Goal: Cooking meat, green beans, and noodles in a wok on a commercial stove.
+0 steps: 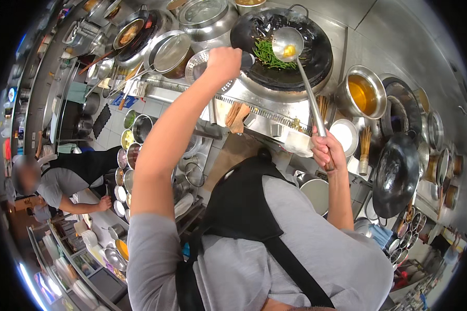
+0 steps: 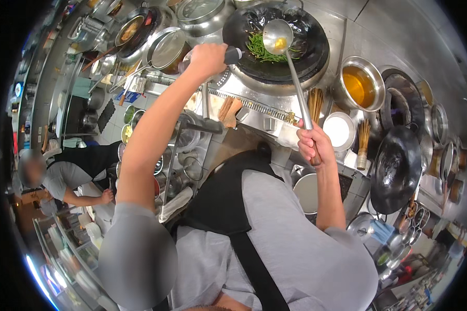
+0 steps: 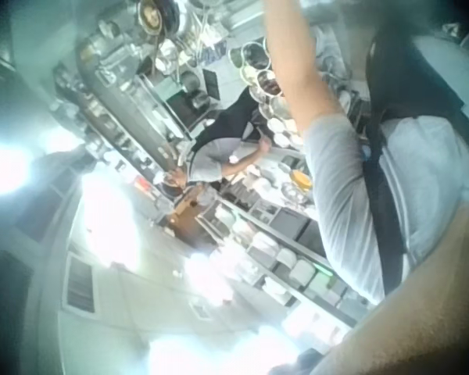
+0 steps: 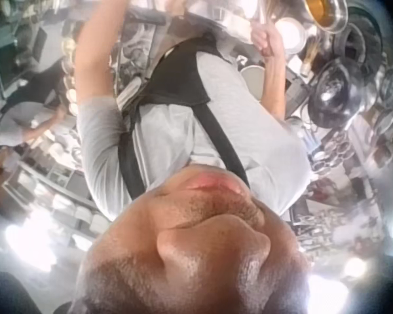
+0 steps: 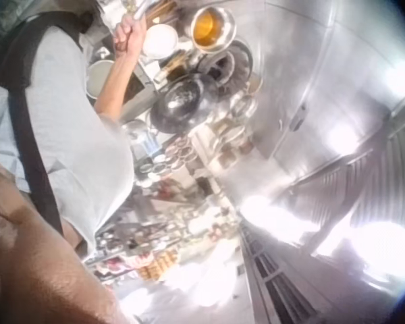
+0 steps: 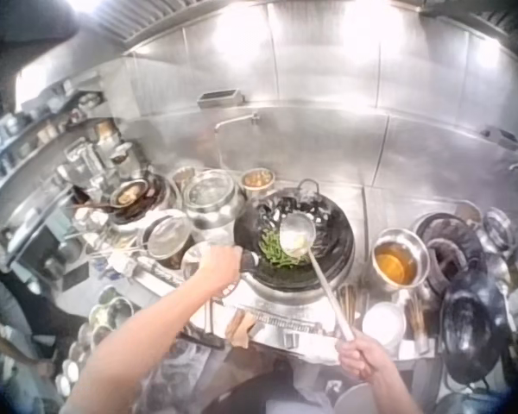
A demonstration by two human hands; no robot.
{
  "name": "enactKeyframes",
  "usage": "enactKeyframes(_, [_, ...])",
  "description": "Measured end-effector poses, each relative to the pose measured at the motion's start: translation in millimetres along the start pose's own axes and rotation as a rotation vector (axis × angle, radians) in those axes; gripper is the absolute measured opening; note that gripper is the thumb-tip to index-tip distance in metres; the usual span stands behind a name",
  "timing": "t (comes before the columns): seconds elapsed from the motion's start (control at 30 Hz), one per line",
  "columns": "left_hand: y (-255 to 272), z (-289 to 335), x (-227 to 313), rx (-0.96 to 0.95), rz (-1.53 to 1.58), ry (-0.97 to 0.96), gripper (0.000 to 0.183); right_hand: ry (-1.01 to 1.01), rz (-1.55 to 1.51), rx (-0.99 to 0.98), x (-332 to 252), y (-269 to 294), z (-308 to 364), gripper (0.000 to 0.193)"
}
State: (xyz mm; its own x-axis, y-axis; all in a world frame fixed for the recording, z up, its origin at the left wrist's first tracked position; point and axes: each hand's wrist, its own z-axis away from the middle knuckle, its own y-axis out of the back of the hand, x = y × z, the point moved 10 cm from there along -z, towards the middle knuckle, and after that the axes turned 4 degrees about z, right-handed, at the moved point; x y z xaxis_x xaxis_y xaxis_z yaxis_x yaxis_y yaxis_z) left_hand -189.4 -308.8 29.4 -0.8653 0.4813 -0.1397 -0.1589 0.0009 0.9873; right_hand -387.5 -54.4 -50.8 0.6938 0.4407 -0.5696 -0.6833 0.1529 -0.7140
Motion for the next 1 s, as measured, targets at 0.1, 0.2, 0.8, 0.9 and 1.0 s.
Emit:
enactKeyframes(0.1, [-2.3,-24.4,5.9,0.065,-0.012,0.002,0.020,-0.010,-0.020,-0.011,-3.7,-3.9,3.1,0.021])
enactKeyframes(0.2, [-7.2,-33.0,12.6,0.004,0.001,0.002,0.018,-0.025,-0.059,-0.017,-10.1,-2.0,5.2,0.019])
enactKeyframes(0.8, [-123.7,95.8,-72.9,-0.012,0.857,0.493,0.083,0.175,1.298,0.458,-45.0,71.6,-94.7,0.023])
enactKeyframes(0.9, [-135.9,163.3,-76.8,0.230,1.049,0.557,0.088,0.217,1.405,0.449,-33.7,98.6,-120.8,0.023])
enactKeyframes(1.0, [-128.5,243.1,-74.8,0.458,1.244,0.587,0.078,0.312,1.636,0.330,-51.3,121.6,-145.7,0.023])
